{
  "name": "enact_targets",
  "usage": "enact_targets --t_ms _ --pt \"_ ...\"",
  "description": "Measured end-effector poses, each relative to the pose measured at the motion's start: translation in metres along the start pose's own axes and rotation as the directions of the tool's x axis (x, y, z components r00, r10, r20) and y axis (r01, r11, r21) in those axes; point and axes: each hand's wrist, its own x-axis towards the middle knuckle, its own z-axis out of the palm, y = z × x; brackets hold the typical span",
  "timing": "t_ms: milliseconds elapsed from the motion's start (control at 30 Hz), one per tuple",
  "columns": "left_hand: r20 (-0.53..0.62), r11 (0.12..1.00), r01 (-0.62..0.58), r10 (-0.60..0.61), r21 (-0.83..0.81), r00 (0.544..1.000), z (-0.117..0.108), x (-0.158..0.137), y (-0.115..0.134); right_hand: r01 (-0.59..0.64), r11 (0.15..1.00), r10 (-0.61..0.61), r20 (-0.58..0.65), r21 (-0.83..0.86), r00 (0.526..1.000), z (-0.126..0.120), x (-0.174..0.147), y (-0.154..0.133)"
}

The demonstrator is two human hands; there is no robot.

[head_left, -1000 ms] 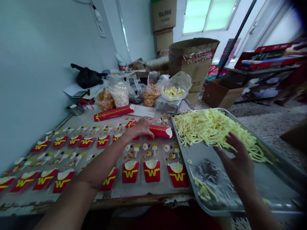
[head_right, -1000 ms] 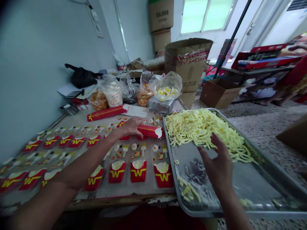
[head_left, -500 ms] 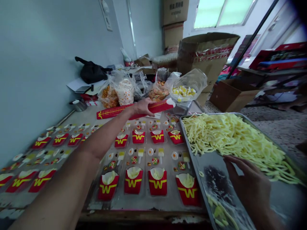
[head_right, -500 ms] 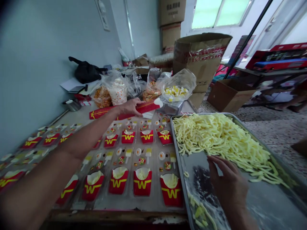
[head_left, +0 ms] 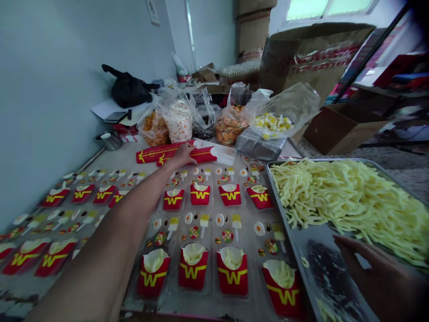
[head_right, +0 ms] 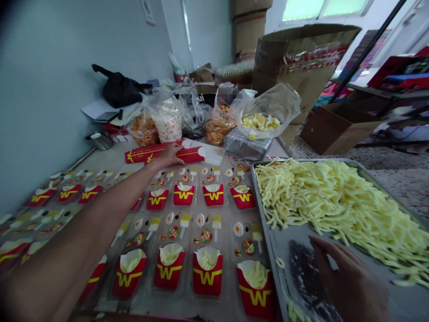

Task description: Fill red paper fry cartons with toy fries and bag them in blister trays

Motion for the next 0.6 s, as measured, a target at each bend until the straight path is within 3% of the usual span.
enact_targets --t_ms 100,200,300,467,600 --pt "-0.022 0.999 0.001 -0.002 -0.050 1.000 -0.013 -0.035 0.007 0.062 0.997 -0.061 -0.009 0.048 0.998 0.002 -0.002 0.002" --pt "0.094 0.976 -0.069 0.090 -0.207 0.992 -0.026 -0.083 0.017 0.048 0.998 -0.047 -0.020 0.036 0.999 -0.006 -0.001 -0.013" --pt "0.201 0.944 -0.107 0.176 -0.312 0.964 -0.023 -0.121 0.027 0.072 0.996 -0.072 0.003 -0.060 0.997 -0.020 0.002 -0.034" --pt "0.201 0.966 -0.106 0.155 -0.236 0.967 0.000 -0.134 0.044 0.179 0.978 -0.178 0.014 -0.106 0.984 -0.029 0.004 -0.044" --pt "0.231 0.981 -0.112 0.146 -0.157 0.962 0.001 -0.130 0.054 0.195 0.974 -0.198 -0.009 -0.110 0.980 -0.020 0.001 -0.033"
